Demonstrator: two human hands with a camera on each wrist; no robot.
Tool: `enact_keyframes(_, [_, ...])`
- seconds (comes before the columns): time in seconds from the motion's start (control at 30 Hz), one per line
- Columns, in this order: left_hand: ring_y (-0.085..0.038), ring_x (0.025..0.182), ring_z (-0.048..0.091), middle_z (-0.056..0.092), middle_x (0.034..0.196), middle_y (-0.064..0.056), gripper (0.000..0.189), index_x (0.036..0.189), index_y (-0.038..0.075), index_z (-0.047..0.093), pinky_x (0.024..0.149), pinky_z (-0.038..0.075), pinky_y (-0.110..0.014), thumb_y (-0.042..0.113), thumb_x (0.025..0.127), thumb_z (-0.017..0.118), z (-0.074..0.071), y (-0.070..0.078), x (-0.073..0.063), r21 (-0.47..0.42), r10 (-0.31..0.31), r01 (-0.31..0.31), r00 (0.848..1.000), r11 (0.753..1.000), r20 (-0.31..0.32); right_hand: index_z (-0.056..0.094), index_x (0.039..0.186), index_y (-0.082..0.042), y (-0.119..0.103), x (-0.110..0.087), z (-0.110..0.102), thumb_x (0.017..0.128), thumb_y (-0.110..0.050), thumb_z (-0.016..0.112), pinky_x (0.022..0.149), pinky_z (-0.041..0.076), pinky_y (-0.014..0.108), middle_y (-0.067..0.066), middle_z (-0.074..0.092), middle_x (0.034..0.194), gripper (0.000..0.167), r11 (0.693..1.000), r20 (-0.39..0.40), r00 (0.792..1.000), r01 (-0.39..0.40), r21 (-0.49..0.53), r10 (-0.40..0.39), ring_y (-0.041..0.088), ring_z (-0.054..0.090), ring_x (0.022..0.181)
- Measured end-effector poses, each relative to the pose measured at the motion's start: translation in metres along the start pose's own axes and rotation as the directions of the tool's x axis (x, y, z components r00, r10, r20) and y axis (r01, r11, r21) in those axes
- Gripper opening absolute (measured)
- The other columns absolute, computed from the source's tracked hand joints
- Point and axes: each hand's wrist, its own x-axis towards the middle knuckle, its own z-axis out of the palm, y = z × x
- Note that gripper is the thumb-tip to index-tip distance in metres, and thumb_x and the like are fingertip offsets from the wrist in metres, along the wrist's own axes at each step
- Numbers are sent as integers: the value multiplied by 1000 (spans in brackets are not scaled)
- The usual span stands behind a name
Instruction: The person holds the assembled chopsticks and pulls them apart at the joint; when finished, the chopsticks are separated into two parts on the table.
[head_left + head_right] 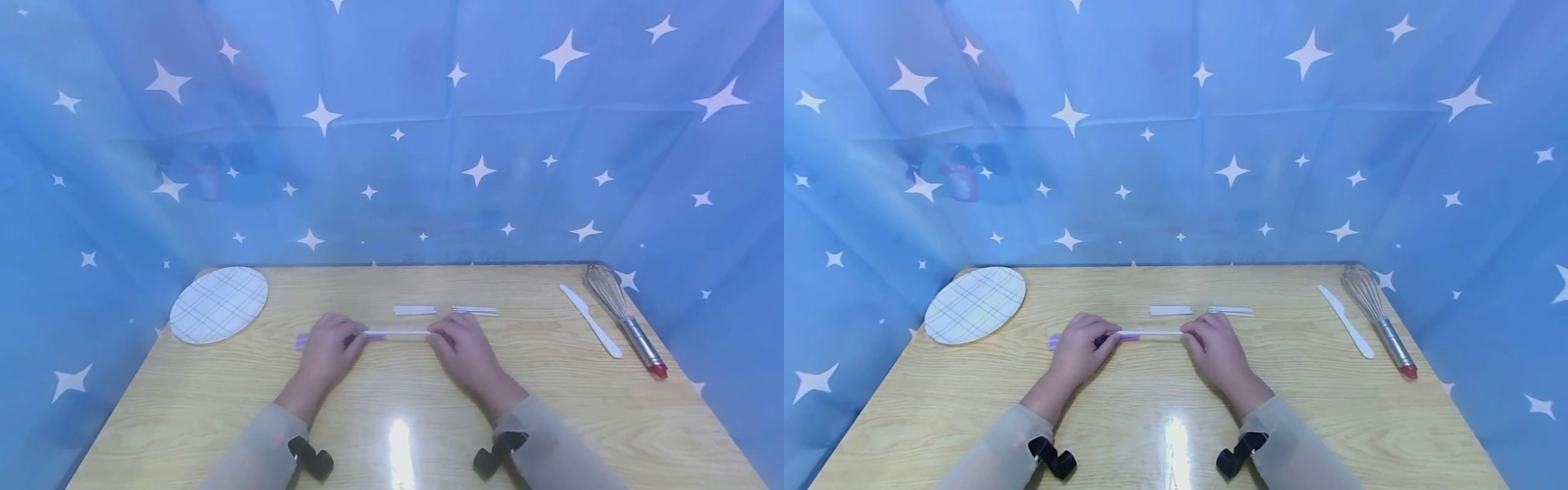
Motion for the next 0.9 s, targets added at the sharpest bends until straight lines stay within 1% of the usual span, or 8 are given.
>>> enact_keyframes(0.13, [-17, 104, 63, 76, 104, 7, 16, 108, 22, 82, 96, 52, -38, 34, 99, 79, 7, 9, 5, 8, -7, 7, 999, 1000, 31, 80, 109, -20, 6, -3, -8, 102, -23, 75, 109, 46, 48, -9, 71, 111, 10, 1000, -11, 1000, -19, 14, 19, 20, 57, 119])
enact_keyframes(0.23, [-16, 102, 63, 76, 104, 7, 16, 107, 22, 82, 94, 52, -39, 36, 99, 78, 12, 15, 9, 11, 17, -17, 999, 1000, 28, 80, 109, -18, 11, -6, -14, 101, -21, 75, 111, 44, 51, -6, 72, 112, 10, 1000, -32, 999, -15, 14, 15, 24, 57, 123])
enact_keyframes(0.33, [-16, 100, 63, 76, 102, 6, 14, 106, 20, 82, 92, 53, -39, 32, 98, 79, 19, 19, 12, 7, 65, -65, 998, 998, -7, 80, 107, -15, 15, -8, -20, 100, -19, 75, 107, 46, 50, -3, 72, 110, 9, 1000, -55, 998, 4, 8, -4, 25, 58, 118])
enact_keyframes(0.47, [-16, 98, 64, 76, 101, 5, 12, 105, 19, 82, 90, 54, -39, 28, 97, 81, 24, 24, 14, -8, 112, -112, 993, 994, -43, 80, 106, -13, 21, -11, -25, 99, -16, 77, 103, 47, 48, -2, 72, 107, 8, 1000, -78, 997, 23, 3, -23, 24, 59, 113])
enact_keyframes(0.6, [-16, 97, 64, 76, 100, 5, 11, 104, 18, 82, 90, 54, -38, 27, 97, 81, 29, 28, 17, -11, 124, -125, 991, 992, -44, 80, 106, -14, 25, -13, -30, 98, -15, 77, 99, 48, 47, -3, 73, 106, 8, 999, -91, 995, 35, -8, -36, 23, 60, 110])
enact_keyframes(0.7, [-16, 98, 64, 76, 100, 6, 12, 104, 19, 82, 92, 54, -37, 29, 98, 79, 33, 33, 21, -3, 121, -121, 992, 993, -25, 80, 107, -14, 29, -15, -36, 98, -15, 77, 96, 49, 46, -4, 73, 105, 9, 999, -95, 995, 31, -22, -33, 22, 60, 107])
enact_keyframes(0.8, [-17, 99, 64, 75, 101, 5, 14, 104, 18, 82, 94, 53, -38, 30, 99, 78, 38, 38, 27, -3, 138, -138, 990, 990, -10, 80, 110, -15, 36, -18, -41, 99, -15, 77, 90, 49, 43, -5, 72, 105, 11, 999, -101, 995, 9, -39, -13, 20, 59, 104])
enact_keyframes(0.9, [-18, 98, 64, 75, 100, 3, 14, 105, 17, 83, 95, 53, -39, 29, 99, 78, 43, 43, 33, -6, 168, -168, 986, 986, -10, 80, 111, -15, 42, -20, -47, 100, -15, 77, 86, 49, 41, -5, 71, 106, 11, 999, -110, 994, -5, -49, 0, 18, 57, 102])
